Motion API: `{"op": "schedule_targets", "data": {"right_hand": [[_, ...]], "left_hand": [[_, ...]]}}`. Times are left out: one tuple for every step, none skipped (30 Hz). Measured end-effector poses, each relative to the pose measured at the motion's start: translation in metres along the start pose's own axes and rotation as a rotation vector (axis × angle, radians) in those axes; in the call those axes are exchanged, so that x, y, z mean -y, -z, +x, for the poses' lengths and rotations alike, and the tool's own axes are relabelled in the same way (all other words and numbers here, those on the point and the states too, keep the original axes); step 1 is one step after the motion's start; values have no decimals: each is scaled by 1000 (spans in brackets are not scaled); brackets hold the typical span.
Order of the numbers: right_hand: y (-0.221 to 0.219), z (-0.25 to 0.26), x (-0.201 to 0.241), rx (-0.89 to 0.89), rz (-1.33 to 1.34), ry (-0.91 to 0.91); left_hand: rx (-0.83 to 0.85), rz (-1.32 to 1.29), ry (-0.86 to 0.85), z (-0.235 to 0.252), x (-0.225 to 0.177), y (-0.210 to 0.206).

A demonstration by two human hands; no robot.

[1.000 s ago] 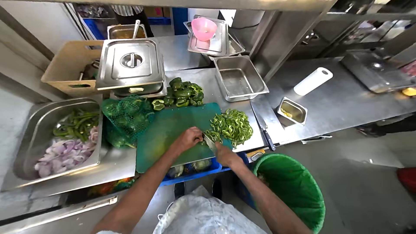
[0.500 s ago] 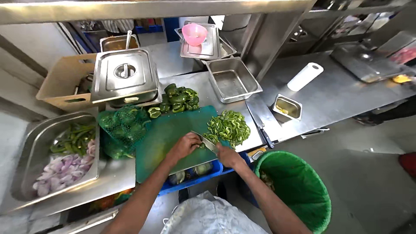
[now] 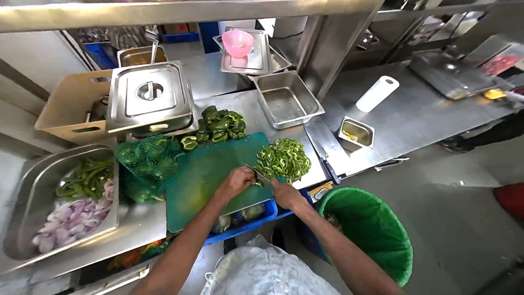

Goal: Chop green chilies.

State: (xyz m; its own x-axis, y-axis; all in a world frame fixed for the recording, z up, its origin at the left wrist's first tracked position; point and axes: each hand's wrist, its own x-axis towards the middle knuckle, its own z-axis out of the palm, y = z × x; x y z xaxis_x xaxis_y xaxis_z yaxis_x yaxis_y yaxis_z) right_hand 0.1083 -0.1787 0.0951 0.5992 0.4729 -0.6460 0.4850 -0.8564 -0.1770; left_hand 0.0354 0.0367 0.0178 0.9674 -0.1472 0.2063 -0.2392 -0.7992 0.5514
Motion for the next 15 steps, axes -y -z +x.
{"op": "schedule_targets", "data": {"right_hand": [[8,-3,-2,0,-23,3],[16,-10,-5,-4,-40,3],[22,-19,-7,-8,-58,3],[25,-24,-6,-9,-67,-1],[21,-22,-3,-5,-60,-9],[11,-15,-1,0,-26,-11],[-1,-5,1,8,5,-1],[-5,2,0,10,15,15],[0,2,0,-1,-7,25],[9,-4,-1,-3,-36,29],[18,-13,-2,1,-67,26],[24,-20,-3,8,-82,19],[25,-22,-2,11,-76,10],[17,-18,0,16,-52,3],[4,-11,2,30,-10,4]], "left_hand": [[-3,-7,-2,0,0,1],[-13,-15,-7,-1,0,1],[-24,-17,-8,-3,0,1],[-32,-17,-3,-4,0,0],[-36,-20,8,-5,0,-1],[-37,-29,17,-6,0,-3],[-38,-38,20,-7,1,-4],[-43,-39,17,-7,2,-6],[-51,-37,16,-6,2,-6],[-67,-38,13,-7,3,-7],[-79,-38,8,-9,2,-8],[-84,-36,8,-10,2,-8],[-87,-32,11,-9,2,-7],[-96,-30,17,-9,1,-7],[-111,-28,17,-10,0,-10]]}}
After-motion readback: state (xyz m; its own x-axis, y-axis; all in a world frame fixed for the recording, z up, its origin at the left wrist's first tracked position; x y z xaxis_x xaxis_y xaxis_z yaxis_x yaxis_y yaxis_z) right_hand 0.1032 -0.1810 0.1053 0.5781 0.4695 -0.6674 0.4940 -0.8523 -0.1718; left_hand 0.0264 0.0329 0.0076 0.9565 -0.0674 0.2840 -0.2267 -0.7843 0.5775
